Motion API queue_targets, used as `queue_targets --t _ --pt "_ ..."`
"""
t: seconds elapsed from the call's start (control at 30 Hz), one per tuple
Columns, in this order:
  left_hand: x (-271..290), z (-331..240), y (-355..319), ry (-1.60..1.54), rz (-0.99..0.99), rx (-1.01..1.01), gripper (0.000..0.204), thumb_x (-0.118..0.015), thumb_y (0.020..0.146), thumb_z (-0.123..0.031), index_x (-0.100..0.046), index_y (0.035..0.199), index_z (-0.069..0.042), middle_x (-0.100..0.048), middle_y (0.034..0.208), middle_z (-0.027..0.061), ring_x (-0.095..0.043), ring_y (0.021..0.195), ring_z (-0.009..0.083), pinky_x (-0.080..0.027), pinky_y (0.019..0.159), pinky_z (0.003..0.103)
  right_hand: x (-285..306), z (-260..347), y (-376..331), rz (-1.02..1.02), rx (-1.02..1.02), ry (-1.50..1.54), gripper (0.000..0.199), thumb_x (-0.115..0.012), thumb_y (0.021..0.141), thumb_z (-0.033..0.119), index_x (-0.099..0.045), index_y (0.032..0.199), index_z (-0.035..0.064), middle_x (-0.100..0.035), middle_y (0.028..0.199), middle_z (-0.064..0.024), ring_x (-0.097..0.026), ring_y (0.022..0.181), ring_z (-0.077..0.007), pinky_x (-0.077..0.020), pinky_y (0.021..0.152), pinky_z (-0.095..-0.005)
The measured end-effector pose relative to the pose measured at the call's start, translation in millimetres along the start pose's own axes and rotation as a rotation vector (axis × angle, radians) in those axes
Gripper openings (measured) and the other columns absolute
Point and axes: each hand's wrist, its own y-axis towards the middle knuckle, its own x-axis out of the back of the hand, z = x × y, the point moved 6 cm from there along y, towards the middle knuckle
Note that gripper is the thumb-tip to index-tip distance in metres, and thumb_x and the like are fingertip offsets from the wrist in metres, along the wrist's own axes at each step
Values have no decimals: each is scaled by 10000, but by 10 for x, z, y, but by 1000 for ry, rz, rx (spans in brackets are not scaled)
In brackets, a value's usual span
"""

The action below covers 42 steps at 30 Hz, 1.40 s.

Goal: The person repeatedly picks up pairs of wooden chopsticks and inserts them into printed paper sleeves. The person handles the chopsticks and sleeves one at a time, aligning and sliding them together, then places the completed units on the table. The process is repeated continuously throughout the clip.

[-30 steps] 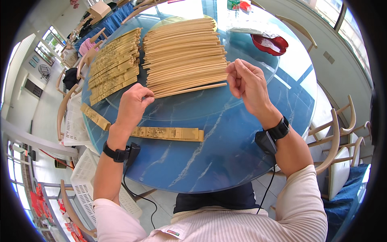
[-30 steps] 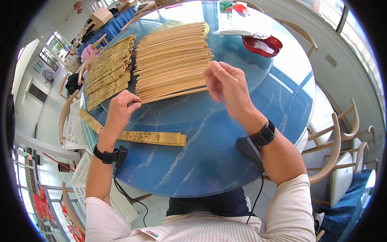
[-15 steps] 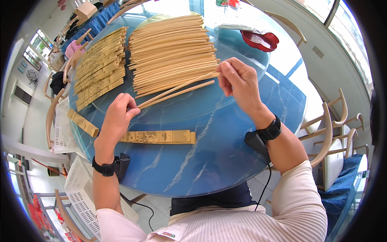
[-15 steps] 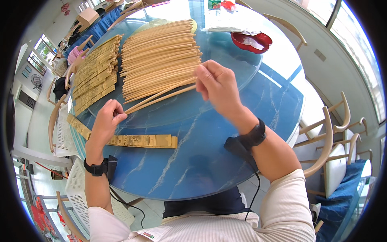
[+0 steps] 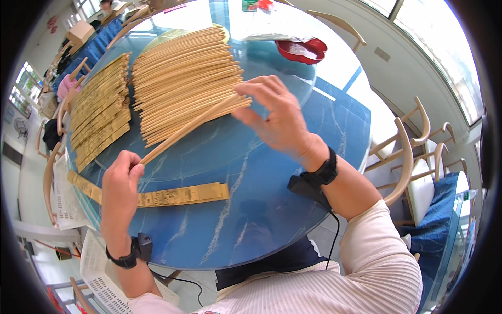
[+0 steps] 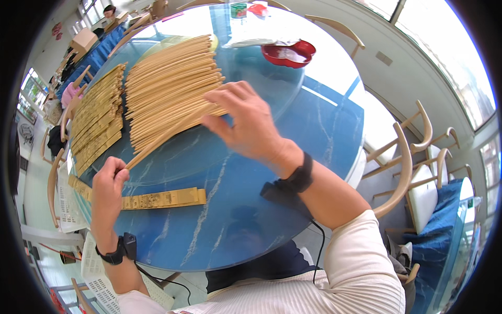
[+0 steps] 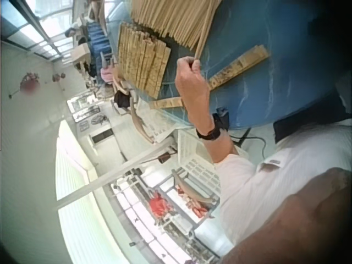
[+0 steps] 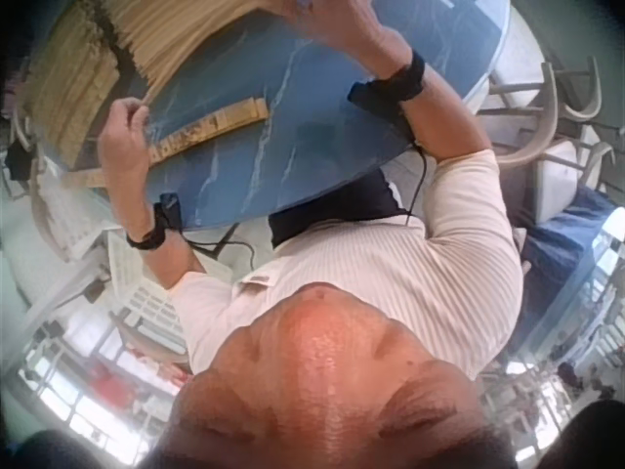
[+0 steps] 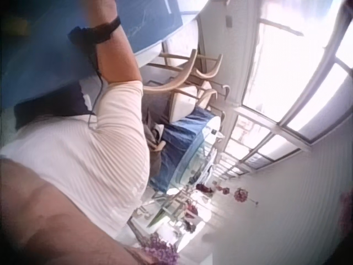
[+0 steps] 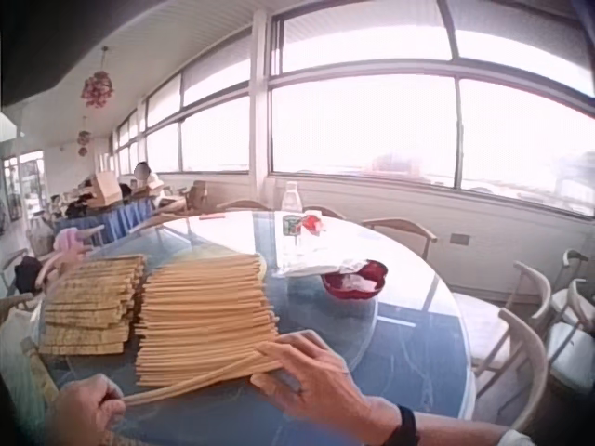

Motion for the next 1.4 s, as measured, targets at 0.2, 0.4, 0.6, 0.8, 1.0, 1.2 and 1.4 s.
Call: queue_targets --t 0.2,0.4,0.6,0.8,1.0,1.2,1.4 --pt "-3 -595 -154 -143 -96 -275 79 -719 979 -13 -645 977 14 -638 812 88 -597 699 187 -480 650 330 -262 535 -151 314 180 61 239 -799 933 226 -658 1061 82 -668 882 -36 -699 828 -252 -560 816 -395" --pt "-13 -593 -84 -514 -167 -231 155 -739 1022 -89 -773 1118 29 -767 908 79 -704 738 136 -573 680 251 -184 405 -102 209 136 144 191 -823 917 123 -687 1027 45 -611 816 -91 -664 686 -276 -540 581 -369" --pt "109 -598 -97 -957 223 -310 358 -790 1000 -227 -753 1214 57 -784 981 218 -777 792 225 -645 702 305 -127 365 -55 237 167 312 195 -771 965 235 -724 991 48 -710 839 -99 -703 743 -279 -559 618 -351" --pt "-185 -737 -34 -1030 242 -338 303 -797 996 -221 -749 1113 55 -753 949 171 -723 715 191 -590 610 276 -194 489 -131 269 139 537 231 -769 985 226 -735 1043 5 -691 832 -87 -643 680 -223 -498 589 -334" --pt "-356 -544 -162 -822 127 -83 228 -825 974 -174 -763 1076 20 -769 962 96 -695 724 119 -564 616 249 56 343 -44 177 -140 600 277 -666 1088 269 -718 1063 -2 -665 762 -32 -569 577 -95 -444 499 -267" --pt "-599 -484 -440 113 210 -436 445 -931 730 -146 -758 1120 -21 -695 1042 90 -626 992 293 -527 869 417 373 178 73 -194 -469 1072 382 -498 1176 341 -668 1126 3 -592 749 13 -428 500 -57 -374 452 -236" --pt "-693 -579 -423 317 213 -506 535 -942 690 -200 -749 1164 -45 -631 1081 66 -594 1022 287 -463 921 425 690 -566 77 -498 -608 1315 321 -531 1163 330 -581 1212 17 -548 832 34 -438 575 -45 -373 475 -227"
